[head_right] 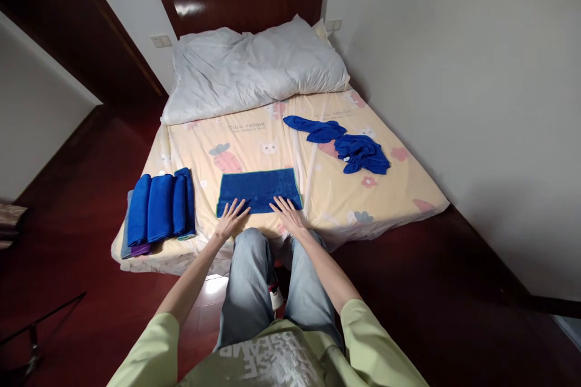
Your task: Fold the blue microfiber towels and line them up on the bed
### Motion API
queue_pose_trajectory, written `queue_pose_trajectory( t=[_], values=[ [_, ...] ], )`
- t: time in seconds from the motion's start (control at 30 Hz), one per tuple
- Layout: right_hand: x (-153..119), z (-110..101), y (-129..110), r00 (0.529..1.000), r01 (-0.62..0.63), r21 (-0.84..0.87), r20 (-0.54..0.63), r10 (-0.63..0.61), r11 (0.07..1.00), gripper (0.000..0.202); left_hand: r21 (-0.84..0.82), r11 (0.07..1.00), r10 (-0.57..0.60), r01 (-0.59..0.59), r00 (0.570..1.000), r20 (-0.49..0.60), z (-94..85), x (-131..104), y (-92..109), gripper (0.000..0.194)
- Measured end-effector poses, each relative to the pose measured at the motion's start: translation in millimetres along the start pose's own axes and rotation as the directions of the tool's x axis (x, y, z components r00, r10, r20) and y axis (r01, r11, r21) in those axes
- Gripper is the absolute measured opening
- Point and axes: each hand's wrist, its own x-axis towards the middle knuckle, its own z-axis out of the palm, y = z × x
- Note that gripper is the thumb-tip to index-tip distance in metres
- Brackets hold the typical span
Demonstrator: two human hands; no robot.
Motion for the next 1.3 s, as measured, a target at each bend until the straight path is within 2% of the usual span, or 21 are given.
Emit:
queue_pose_trajectory(
  t=[0.13, 0.27, 0.4, 0.5, 0.57, 0.67, 0.77, 0.83, 0.87, 0.93, 0.97, 1.03, 1.1, 1.17, 1.3],
  values=[
    [8, 10, -7, 0.998, -0.036, 0.009, 0.058, 0.036, 0.999, 0.095, 0.004, 0.999, -0.036, 0.036, 0.995, 0.092, 9.2, 12, 7, 0.074],
    [8, 12, -2, 0.997, -0.032, 0.001, 0.066, 0.032, 0.999, 0.093, 0.054, 0.998, -0.025, 0.019, 0.994, 0.103, 12.6, 10, -4, 0.079],
    [9, 7, 16, 0.995, -0.103, -0.019, -0.003, 0.103, 0.995, 0.088, 0.108, 0.989, -0.105, 0.097, 0.992, 0.066, 9.3, 0, -22, 0.076],
    [10, 0, 34, 0.985, -0.168, -0.028, -0.052, 0.166, 0.985, 0.080, 0.127, 0.978, -0.176, 0.165, 0.981, 0.082, 5.0, -6, -35, 0.074],
    [6, -5, 43, 0.982, -0.178, -0.028, -0.064, 0.176, 0.984, 0.074, 0.124, 0.978, -0.183, 0.170, 0.978, 0.100, 1.6, -10, -40, 0.072],
    [-10, -8, 50, 0.982, -0.161, 0.003, -0.095, 0.161, 0.987, 0.074, 0.088, 0.986, -0.152, 0.143, 0.983, 0.101, -2.0, -24, -42, 0.074],
    [-38, 1, 49, 0.979, -0.122, 0.110, -0.152, 0.138, 0.987, 0.078, -0.036, 0.994, -0.102, 0.106, 0.991, 0.089, 1.6, -49, -39, 0.076],
    [-56, 10, 47, 0.954, -0.135, 0.216, -0.237, 0.186, 0.967, 0.077, -0.162, 0.979, -0.117, 0.127, 0.990, 0.073, 9.8, -67, -35, 0.079],
    [-63, 15, 46, 0.926, -0.160, 0.265, -0.293, 0.238, 0.951, 0.075, -0.229, 0.961, -0.151, 0.157, 0.987, 0.046, 15.5, -74, -33, 0.080],
    [-70, 21, 45, 0.859, -0.216, 0.334, -0.381, 0.341, 0.918, 0.073, -0.365, 0.901, -0.273, 0.233, 0.960, -0.062, 28.4, -84, -30, 0.079],
    [-71, 22, 45, 0.840, -0.233, 0.350, -0.398, 0.369, 0.907, 0.072, -0.433, 0.863, -0.347, 0.262, 0.929, -0.131, 34.8, -86, -29, 0.076],
    [-69, 22, 45, 0.842, -0.236, 0.362, -0.387, 0.376, 0.902, 0.073, -0.559, 0.780, -0.479, 0.281, 0.843, -0.245, 45.5, -85, -29, 0.067],
    [-66, 20, 47, 0.843, -0.235, 0.391, -0.374, 0.387, 0.890, 0.073, -0.650, 0.712, -0.559, 0.264, 0.774, -0.297, 51.5, -81, -31, 0.057],
    [-63, 19, 50, 0.824, -0.237, 0.442, -0.379, 0.420, 0.865, 0.074, -0.704, 0.667, -0.595, 0.244, 0.742, -0.307, 52.5, -76, -35, 0.050],
    [-62, 19, 57, 0.792, -0.228, 0.540, -0.382, 0.477, 0.811, 0.073, -0.752, 0.616, -0.631, 0.233, 0.718, -0.295, 47.1, -70, -45, 0.039]
  ],
)
